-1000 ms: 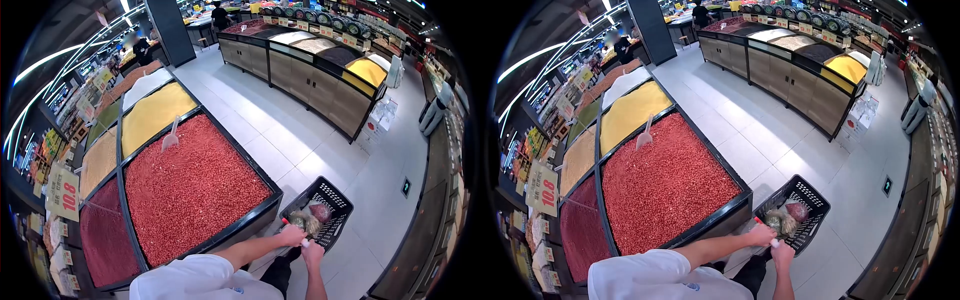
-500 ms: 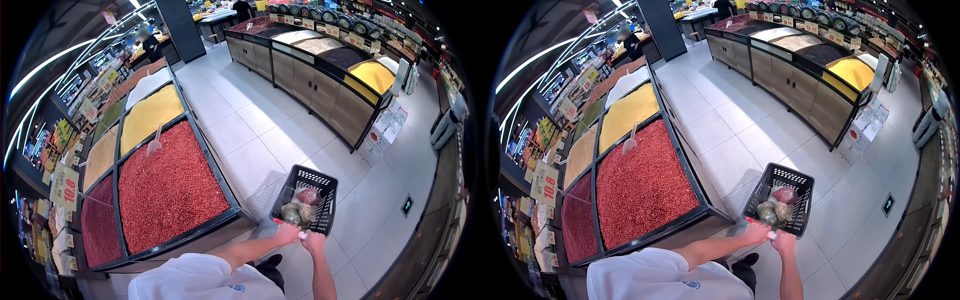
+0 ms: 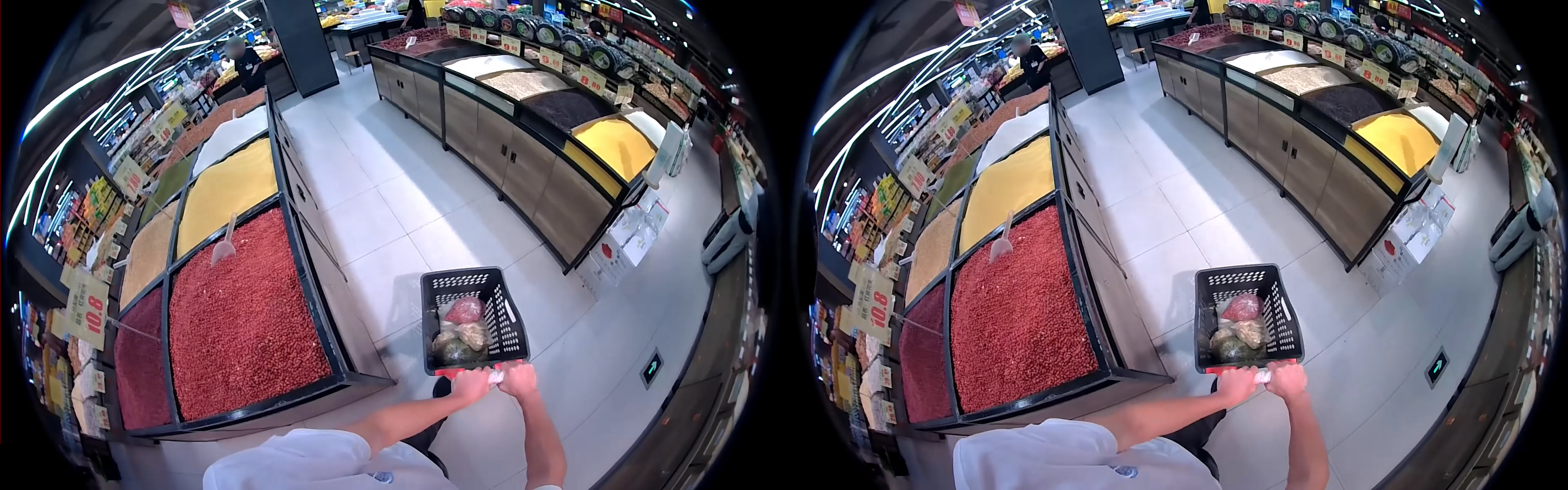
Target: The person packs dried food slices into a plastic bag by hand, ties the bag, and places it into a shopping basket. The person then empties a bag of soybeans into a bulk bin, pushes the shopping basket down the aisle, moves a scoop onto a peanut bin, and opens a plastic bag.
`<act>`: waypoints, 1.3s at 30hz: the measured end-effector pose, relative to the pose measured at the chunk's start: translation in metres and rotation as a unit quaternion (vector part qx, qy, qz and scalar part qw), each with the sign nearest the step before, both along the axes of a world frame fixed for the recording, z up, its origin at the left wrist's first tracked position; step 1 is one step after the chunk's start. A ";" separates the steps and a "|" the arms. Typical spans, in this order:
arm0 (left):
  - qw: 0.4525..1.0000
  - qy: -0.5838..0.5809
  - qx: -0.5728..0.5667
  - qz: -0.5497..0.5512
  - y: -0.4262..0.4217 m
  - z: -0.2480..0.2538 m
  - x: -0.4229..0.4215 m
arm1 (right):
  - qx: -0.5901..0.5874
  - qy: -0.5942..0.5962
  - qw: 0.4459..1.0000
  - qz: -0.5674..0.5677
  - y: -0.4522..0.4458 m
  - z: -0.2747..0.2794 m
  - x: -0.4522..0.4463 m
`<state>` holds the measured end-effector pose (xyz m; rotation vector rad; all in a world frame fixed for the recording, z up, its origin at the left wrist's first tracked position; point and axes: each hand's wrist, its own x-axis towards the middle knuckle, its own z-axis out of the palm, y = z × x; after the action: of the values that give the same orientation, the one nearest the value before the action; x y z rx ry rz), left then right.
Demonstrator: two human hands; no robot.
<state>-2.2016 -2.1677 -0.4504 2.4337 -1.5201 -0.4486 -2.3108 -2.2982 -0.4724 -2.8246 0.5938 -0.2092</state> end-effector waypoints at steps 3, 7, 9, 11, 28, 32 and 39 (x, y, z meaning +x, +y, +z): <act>0.998 0.039 0.000 0.039 -0.029 0.000 0.009 | -0.030 -0.022 0.999 0.031 -0.036 -0.001 0.019; 0.995 0.072 -0.010 0.065 -0.058 0.003 0.030 | -0.025 0.020 0.994 0.103 -0.080 0.002 0.052; 0.995 0.071 -0.007 0.068 -0.070 0.001 0.041 | -0.017 0.046 0.992 0.120 -0.097 0.006 0.070; 0.995 0.074 -0.001 0.071 -0.083 -0.002 0.052 | -0.012 0.050 0.990 0.133 -0.113 0.008 0.085; 0.983 0.100 -0.001 0.153 -0.139 -0.011 0.200 | -0.013 -0.040 0.957 0.289 -0.189 0.011 0.272; 0.982 0.058 0.013 0.177 -0.142 -0.001 0.238 | 0.008 -0.015 0.952 0.307 -0.195 0.017 0.317; 0.978 0.015 0.053 0.201 -0.153 0.039 0.301 | 0.021 -0.030 0.940 0.340 -0.202 0.014 0.389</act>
<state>-1.9009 -2.3211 -0.4114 2.7093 -0.9739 -0.4890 -1.9220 -2.5005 -0.4583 -2.7730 -0.3998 -0.1421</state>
